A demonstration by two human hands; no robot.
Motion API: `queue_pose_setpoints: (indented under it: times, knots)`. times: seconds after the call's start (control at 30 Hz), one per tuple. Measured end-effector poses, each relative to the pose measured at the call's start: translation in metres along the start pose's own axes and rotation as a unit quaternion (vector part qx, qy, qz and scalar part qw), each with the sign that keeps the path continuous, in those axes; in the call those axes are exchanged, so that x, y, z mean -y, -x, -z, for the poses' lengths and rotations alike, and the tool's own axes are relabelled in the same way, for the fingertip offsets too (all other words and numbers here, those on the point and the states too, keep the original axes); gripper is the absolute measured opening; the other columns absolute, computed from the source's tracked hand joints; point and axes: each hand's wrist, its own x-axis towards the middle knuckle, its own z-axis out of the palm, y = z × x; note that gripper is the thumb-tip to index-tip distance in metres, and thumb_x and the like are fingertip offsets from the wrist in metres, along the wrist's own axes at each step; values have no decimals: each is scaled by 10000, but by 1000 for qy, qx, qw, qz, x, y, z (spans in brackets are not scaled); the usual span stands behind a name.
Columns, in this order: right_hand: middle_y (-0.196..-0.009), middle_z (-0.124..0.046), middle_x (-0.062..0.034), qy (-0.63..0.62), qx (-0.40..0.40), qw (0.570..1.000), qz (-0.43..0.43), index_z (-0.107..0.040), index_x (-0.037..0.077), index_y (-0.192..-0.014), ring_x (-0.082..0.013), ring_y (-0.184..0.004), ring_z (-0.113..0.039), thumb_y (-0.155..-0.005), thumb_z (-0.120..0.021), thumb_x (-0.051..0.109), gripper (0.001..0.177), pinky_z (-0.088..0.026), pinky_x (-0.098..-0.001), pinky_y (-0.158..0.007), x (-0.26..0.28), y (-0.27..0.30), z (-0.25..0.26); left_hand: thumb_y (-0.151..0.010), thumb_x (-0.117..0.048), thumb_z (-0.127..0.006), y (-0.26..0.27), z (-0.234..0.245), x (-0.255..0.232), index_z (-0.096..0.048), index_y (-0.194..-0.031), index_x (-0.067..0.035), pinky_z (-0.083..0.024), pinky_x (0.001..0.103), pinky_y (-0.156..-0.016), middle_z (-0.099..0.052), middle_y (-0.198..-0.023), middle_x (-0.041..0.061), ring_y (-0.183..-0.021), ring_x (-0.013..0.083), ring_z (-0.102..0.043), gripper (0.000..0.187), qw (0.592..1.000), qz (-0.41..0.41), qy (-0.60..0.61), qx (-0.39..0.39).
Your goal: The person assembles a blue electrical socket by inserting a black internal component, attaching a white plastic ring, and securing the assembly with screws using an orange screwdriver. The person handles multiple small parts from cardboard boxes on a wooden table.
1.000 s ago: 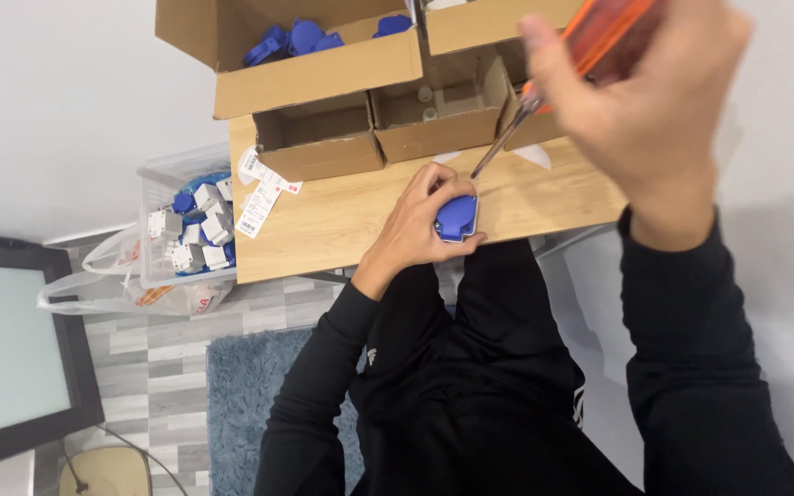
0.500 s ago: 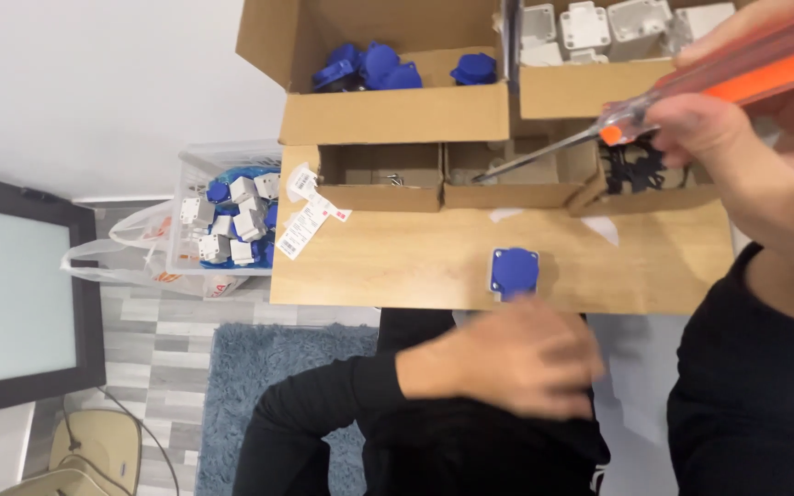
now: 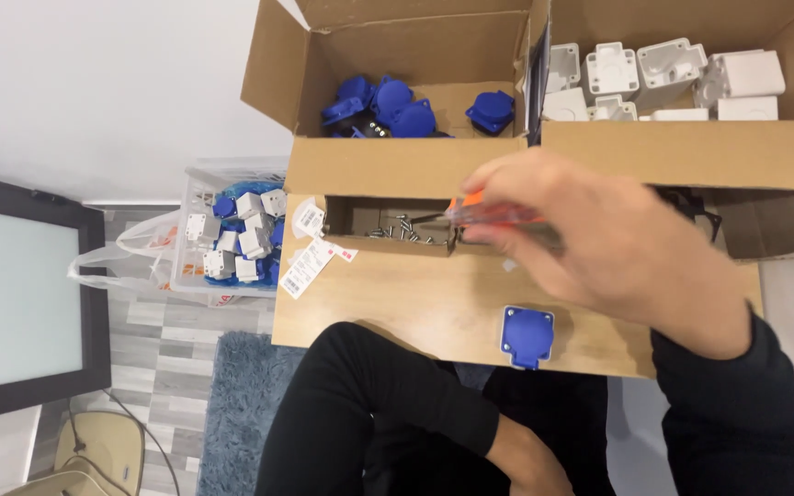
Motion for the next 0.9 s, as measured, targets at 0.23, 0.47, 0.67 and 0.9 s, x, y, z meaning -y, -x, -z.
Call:
queue_pose_setpoints:
  times: [0.23, 0.47, 0.67, 0.9]
  knots:
    - [-1183, -739, -81, 64, -31, 994, 84, -612, 28, -1301, -209, -913, -771, -1095, -735, 180, 284, -644, -351, -730, -16, -17, -21, -860, -656, -900, -62, -50, 41, -654, -1404, -163, -523, 224, -1178, -654, -1482, -4, -1365, 112, -639, 775, 994, 75, -21, 70]
    - [-1094, -716, -91, 86, 6, 993, 85, -583, 18, -1273, -223, -790, -728, -1099, -718, 191, 280, -606, -372, -524, -24, -23, -33, -911, -548, -829, -34, -37, 18, -803, -1159, -195, -567, 137, -1076, -793, -1242, -37, -1171, 12, -732, 432, 961, 197, -62, 184]
    - [-1074, -767, -100, 59, 10, 997, 50, -573, 40, -1268, -237, -835, -779, -1071, -749, 197, 307, -633, -385, -602, -24, -23, -31, -866, -536, -825, -36, -35, 21, -880, -1023, -199, -608, 128, -1020, -872, -1097, -23, -1055, -6, -799, 376, 930, 239, -81, 267]
    - [-1202, -784, -148, 30, -44, 996, 73, -612, 2, -1326, -206, -1020, -824, -1040, -793, 131, 362, -667, -304, -914, -15, -16, -3, -632, -654, -962, -64, -52, 39, -780, -1131, -102, -630, 370, -1117, -827, -1209, 121, -1180, 207, -797, 766, 923, 23, -65, 379]
